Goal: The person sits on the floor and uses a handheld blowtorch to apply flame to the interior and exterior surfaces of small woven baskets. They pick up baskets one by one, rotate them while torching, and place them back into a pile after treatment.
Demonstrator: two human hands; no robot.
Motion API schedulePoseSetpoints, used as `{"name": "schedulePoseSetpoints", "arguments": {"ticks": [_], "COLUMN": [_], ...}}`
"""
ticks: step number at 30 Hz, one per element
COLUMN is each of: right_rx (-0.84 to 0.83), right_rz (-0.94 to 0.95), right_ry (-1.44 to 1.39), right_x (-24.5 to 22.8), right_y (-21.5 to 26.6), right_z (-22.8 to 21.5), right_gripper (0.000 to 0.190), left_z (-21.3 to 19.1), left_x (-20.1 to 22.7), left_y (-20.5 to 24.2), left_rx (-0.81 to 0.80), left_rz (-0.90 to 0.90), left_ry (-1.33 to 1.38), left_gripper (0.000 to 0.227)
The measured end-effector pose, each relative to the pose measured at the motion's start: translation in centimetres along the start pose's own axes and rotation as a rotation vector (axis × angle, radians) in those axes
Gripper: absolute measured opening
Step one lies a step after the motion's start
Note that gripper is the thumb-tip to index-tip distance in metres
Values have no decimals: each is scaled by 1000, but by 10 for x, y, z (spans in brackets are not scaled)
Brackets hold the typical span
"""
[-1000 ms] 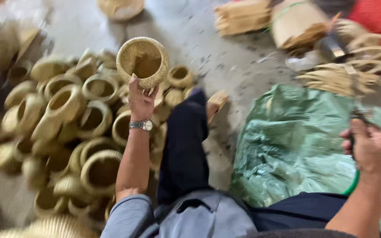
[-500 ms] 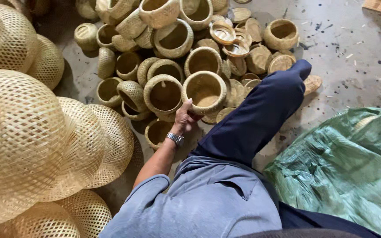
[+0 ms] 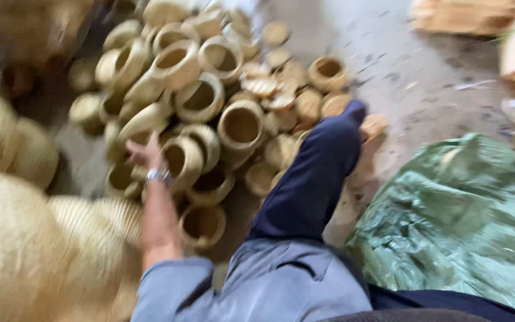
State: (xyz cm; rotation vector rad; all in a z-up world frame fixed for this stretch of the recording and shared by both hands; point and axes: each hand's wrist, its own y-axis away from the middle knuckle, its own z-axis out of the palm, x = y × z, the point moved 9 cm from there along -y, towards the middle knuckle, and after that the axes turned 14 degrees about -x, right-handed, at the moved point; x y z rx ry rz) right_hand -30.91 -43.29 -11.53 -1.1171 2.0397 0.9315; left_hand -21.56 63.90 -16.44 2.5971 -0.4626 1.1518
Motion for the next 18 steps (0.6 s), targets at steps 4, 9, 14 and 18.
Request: {"name": "schedulePoseSetpoints", "arguments": {"ticks": [4, 9, 14, 18], "right_rx": [69, 203, 229, 279], "right_rz": [-160, -227, -240, -237], "right_ry": [-73, 78, -26, -91], "right_x": [-53, -115, -140, -140], "right_y": [14, 62, 81, 93], "right_z": [-20, -24, -34, -44], "right_gripper": [46, 41, 39, 40], "left_z": [11, 36, 59, 59], "left_x": [28, 32, 137, 252], "left_y": [-6, 29, 145, 297], "left_rx": [-15, -79, -88, -385], "left_rz": [425, 426, 797, 1061], "left_ry": [-83, -68, 21, 358], "left_gripper": [76, 72, 65, 52]}}
